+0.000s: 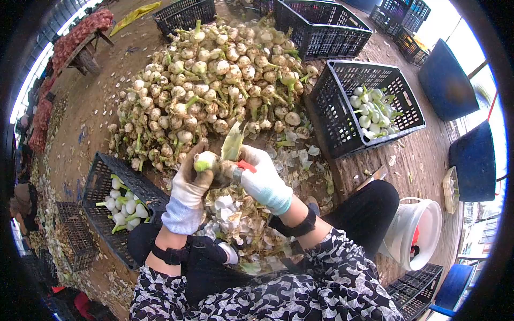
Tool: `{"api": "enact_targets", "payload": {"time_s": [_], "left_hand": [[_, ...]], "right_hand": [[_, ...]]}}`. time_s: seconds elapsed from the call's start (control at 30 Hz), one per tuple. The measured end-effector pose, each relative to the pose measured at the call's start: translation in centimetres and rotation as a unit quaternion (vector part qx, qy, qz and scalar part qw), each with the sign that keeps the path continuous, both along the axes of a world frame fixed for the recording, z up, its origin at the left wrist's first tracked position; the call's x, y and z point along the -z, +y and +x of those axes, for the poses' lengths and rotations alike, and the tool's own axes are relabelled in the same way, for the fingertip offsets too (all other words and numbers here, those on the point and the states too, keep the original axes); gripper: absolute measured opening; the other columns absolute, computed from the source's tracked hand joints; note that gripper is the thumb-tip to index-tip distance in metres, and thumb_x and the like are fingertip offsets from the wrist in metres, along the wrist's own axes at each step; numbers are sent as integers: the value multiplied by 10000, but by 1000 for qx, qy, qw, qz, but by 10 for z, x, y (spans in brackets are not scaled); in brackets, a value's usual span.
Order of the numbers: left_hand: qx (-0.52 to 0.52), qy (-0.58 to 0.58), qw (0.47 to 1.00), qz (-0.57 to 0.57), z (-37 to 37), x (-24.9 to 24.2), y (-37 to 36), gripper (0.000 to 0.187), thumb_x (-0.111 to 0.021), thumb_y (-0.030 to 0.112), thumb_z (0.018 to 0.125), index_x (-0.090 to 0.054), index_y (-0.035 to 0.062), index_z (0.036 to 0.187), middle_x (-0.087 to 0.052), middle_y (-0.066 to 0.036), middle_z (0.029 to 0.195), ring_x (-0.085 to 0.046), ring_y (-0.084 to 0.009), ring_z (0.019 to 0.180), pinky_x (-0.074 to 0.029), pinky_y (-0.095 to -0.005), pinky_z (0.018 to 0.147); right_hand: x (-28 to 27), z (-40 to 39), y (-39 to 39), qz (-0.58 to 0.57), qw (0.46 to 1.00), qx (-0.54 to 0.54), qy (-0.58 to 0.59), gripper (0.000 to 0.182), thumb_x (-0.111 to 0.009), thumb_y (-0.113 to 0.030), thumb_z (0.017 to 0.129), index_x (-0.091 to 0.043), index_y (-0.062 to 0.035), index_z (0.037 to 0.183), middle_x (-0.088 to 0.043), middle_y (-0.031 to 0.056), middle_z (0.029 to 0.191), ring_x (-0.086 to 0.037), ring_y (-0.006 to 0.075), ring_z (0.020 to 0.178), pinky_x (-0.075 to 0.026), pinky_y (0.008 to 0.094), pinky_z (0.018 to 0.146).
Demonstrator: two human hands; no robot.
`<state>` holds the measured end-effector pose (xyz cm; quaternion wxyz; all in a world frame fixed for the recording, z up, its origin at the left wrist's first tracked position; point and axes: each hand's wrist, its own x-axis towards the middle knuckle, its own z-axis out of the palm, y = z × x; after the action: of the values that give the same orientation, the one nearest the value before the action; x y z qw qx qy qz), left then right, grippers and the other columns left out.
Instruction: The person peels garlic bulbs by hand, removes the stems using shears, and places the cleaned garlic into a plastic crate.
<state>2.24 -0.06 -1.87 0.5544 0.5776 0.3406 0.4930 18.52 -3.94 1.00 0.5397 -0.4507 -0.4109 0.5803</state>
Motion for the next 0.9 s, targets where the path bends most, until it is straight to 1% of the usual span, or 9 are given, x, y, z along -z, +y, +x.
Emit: {"api": "enact_targets", "payload": {"time_s": [0.1,0.17,0.23,0.27,0.3,0.47,0.57,0.7,0.9], "left_hand": [[87,-83,966,-229,-14,-26,-7,588,-740,177,791,-474,-5,1283,-607,-88,1121,-605,-172,1009,-559,-323,807],[105,-101,958,-247,-16,-18,-7,567,-725,194,806,-477,-3,1277,-607,-81,1108,-601,-170,1010,-567,-335,794],[112,-189,931,-291,-16,-22,-6,544,-697,190,831,-465,-1,1284,-606,-68,1092,-610,-168,971,-567,-345,791],[116,-213,921,-303,-18,-23,-5,532,-673,127,845,-441,9,1308,-605,-66,1082,-610,-175,950,-561,-361,804],[114,-213,920,-309,-23,-15,-4,532,-673,127,845,-441,9,1308,-605,-66,1082,-610,-175,950,-561,-361,804],[113,-130,954,-247,-27,-17,-1,541,-609,-39,832,-414,2,1334,-586,-102,1130,-597,-180,984,-530,-318,835],[116,-111,958,-239,-27,-25,-2,554,-590,-80,826,-404,-14,1344,-585,-104,1125,-596,-158,978,-514,-282,843],[154,-15,967,-202,-25,-19,-1,614,-640,-49,798,-389,-18,1358,-587,-116,1148,-594,-169,1002,-509,-319,864],[180,-187,929,-263,-29,-25,-1,608,-666,51,814,-379,-49,1340,-597,-150,1144,-614,-217,1006,-521,-334,862]], "right_hand": [[32,19,14,74,987,71,-122,104,-575,-36,846,-600,-3,941,-639,65,894,-580,99,749,-475,253,678],[43,32,32,-94,970,207,-85,95,-559,-29,817,-599,15,890,-644,118,878,-583,98,701,-480,254,603],[75,40,27,-55,976,84,-195,122,-555,-53,822,-597,14,915,-659,145,902,-630,189,735,-504,303,652],[70,32,19,17,865,-70,-497,204,-568,-94,814,-617,-3,990,-656,172,952,-646,304,796,-509,358,721],[92,22,6,124,851,-58,-507,252,-595,-152,796,-654,-37,1012,-653,184,939,-632,360,854,-495,380,781],[29,33,16,-138,796,-252,-532,439,-510,-419,908,-674,-13,878,-639,192,741,-628,297,699,-493,355,683],[31,32,11,24,982,-84,-170,575,-555,-505,880,-583,61,975,-614,97,819,-570,164,719,-479,307,653],[-9,11,15,36,976,-122,-177,412,-588,-339,892,-557,32,1071,-597,73,889,-583,121,735,-493,255,654],[-16,20,9,-99,987,-117,41,443,-635,-333,867,-558,50,1074,-619,91,882,-608,145,746,-518,268,632]]}}
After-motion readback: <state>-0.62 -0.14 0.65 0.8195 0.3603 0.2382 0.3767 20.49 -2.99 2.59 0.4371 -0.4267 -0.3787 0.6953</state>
